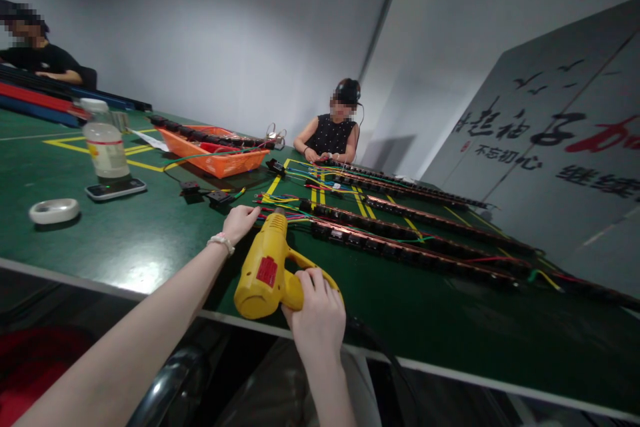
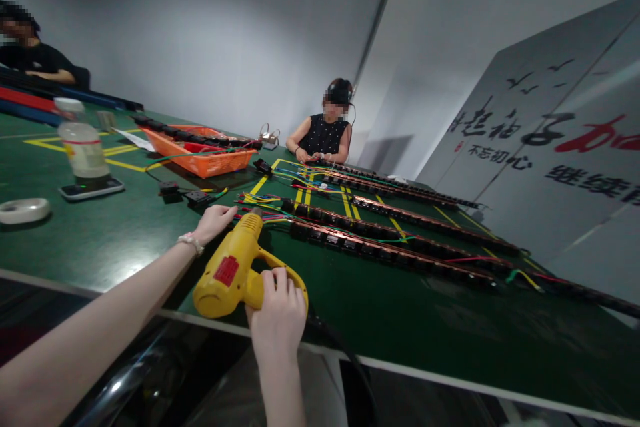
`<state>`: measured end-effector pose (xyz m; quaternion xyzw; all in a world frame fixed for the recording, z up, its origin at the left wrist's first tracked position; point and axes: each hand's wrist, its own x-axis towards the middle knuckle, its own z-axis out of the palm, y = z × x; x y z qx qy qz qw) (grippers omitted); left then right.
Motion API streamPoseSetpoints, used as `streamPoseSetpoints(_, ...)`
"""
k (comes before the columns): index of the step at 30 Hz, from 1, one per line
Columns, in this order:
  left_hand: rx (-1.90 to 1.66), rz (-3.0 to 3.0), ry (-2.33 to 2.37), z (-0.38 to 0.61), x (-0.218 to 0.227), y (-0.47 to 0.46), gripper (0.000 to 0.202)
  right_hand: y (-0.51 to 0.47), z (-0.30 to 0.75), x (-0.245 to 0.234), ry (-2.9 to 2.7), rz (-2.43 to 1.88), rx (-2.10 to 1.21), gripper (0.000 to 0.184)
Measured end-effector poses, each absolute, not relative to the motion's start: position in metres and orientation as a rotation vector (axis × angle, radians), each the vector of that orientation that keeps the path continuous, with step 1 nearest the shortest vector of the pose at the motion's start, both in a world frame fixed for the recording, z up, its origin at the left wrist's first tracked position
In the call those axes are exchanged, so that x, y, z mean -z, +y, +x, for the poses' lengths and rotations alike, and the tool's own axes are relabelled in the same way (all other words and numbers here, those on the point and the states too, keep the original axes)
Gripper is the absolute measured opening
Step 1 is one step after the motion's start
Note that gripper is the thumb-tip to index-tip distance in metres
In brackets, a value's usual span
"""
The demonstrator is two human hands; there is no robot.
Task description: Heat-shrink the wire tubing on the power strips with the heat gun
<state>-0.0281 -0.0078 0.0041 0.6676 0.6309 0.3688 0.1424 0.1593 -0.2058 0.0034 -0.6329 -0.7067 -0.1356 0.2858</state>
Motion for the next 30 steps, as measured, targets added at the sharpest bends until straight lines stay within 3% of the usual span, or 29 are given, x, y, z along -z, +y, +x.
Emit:
streamPoseSetpoints(12, -0.977, 1.874, 1.842, -0.028, -0.008, -0.010, 0.050, -0.201, 0.160, -0.014, -2.025, -1.631, 0.204, 0.028)
streamPoseSetpoints(16, -0.975, 1.879, 1.852, -0.028, -0.008, -0.009, 0.050, -0.207, 0.170, -0.029, -2.087, -1.537, -0.023, 0.040)
streamPoseSetpoints(20, -1.002, 1.876, 1.855, -0.027, -0.009, -0.012, 0.051, -0.210, 0.168, -0.044, -2.162, -1.507, -0.199, 0.070)
streamPoseSetpoints(30, -1.002, 1.909, 1.838, -0.026, -0.010, -0.013, 0.052, -0.197, 0.121, -0.030, -2.024, -1.639, 0.089, 0.083)
